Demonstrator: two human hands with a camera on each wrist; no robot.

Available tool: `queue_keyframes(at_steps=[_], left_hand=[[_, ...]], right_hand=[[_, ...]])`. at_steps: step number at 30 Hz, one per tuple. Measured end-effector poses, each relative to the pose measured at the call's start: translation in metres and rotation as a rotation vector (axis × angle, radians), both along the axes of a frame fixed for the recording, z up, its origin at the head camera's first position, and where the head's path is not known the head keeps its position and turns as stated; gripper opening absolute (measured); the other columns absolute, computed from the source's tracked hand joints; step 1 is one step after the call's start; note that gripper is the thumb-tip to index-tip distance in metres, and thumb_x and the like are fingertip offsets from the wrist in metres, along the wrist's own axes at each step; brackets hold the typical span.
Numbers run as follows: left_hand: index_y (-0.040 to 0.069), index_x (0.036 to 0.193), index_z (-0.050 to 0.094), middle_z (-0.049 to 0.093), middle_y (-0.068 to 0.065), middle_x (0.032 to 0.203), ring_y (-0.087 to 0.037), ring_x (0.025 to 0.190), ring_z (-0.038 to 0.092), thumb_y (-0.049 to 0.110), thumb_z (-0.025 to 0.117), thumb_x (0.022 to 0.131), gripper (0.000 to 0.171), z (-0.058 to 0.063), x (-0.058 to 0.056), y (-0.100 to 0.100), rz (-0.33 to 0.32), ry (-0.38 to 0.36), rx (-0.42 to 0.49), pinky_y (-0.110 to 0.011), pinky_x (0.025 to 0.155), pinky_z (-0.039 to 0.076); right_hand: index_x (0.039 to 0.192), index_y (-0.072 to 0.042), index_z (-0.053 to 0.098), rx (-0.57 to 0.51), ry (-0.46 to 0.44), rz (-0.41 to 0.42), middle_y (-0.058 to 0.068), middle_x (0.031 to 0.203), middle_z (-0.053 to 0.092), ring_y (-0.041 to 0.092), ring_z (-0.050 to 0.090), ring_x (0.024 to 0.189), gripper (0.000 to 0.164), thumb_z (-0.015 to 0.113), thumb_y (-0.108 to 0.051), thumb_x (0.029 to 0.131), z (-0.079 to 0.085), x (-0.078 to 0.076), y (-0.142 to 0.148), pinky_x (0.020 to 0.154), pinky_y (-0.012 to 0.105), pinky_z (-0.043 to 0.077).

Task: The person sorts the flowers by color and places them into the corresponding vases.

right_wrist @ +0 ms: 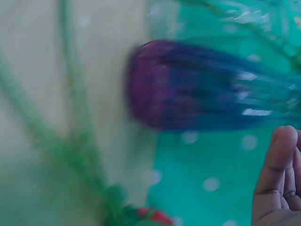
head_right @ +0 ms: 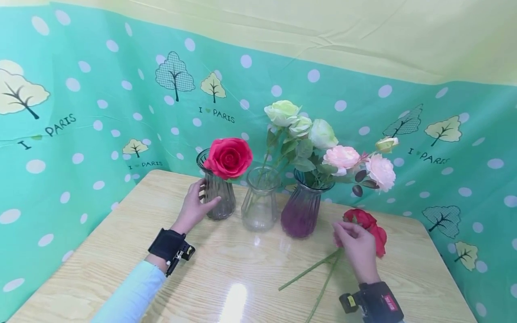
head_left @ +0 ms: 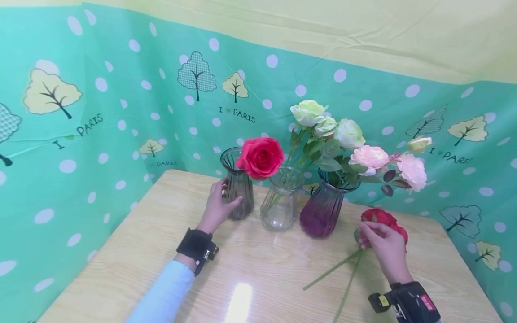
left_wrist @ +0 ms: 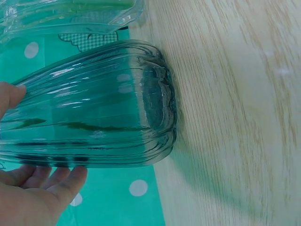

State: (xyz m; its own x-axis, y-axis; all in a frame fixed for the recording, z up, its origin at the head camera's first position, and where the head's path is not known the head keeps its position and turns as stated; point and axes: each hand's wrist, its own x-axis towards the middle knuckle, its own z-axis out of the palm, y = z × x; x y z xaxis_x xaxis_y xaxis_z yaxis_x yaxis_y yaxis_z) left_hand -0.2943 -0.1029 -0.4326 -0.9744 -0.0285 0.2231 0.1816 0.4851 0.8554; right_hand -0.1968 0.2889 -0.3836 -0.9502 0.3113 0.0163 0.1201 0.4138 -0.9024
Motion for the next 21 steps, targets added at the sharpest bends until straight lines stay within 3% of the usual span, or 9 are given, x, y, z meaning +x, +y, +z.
queue_keyframes(at_steps=[6,10,21], left_hand=[[0.002,0.145,0.025,0.033,-0.021,0.145,-0.038,0.129,0.039,0.028,0.07,0.083,0.08,0.0,-0.001,-0.001,0.003,-0.015,-0.003,-0.051,0.105,0.041],[0.003,0.144,0.026,0.035,-0.02,0.145,-0.036,0.129,0.041,0.028,0.07,0.083,0.08,0.001,-0.002,-0.003,0.001,-0.026,0.002,-0.049,0.104,0.042],[0.003,0.143,0.029,0.037,-0.019,0.143,-0.036,0.128,0.041,0.026,0.071,0.082,0.077,0.0,-0.003,-0.001,-0.001,-0.007,0.005,-0.048,0.103,0.043]], right_hand=[[0.116,0.007,0.06,0.091,-0.145,-0.052,-0.001,0.076,0.067,0.005,0.062,0.063,0.045,0.058,-0.031,0.092,-0.035,0.005,0.024,0.059,0.021,0.056],[0.116,0.009,0.059,0.103,-0.185,-0.074,0.004,0.078,0.068,0.006,0.063,0.063,0.041,0.058,-0.025,0.092,-0.052,0.006,0.038,0.059,0.021,0.057],[0.113,0.015,0.056,0.041,-0.311,-0.004,-0.001,0.07,0.067,0.01,0.064,0.061,0.051,0.062,-0.03,0.089,-0.073,0.003,0.05,0.058,0.024,0.056]])
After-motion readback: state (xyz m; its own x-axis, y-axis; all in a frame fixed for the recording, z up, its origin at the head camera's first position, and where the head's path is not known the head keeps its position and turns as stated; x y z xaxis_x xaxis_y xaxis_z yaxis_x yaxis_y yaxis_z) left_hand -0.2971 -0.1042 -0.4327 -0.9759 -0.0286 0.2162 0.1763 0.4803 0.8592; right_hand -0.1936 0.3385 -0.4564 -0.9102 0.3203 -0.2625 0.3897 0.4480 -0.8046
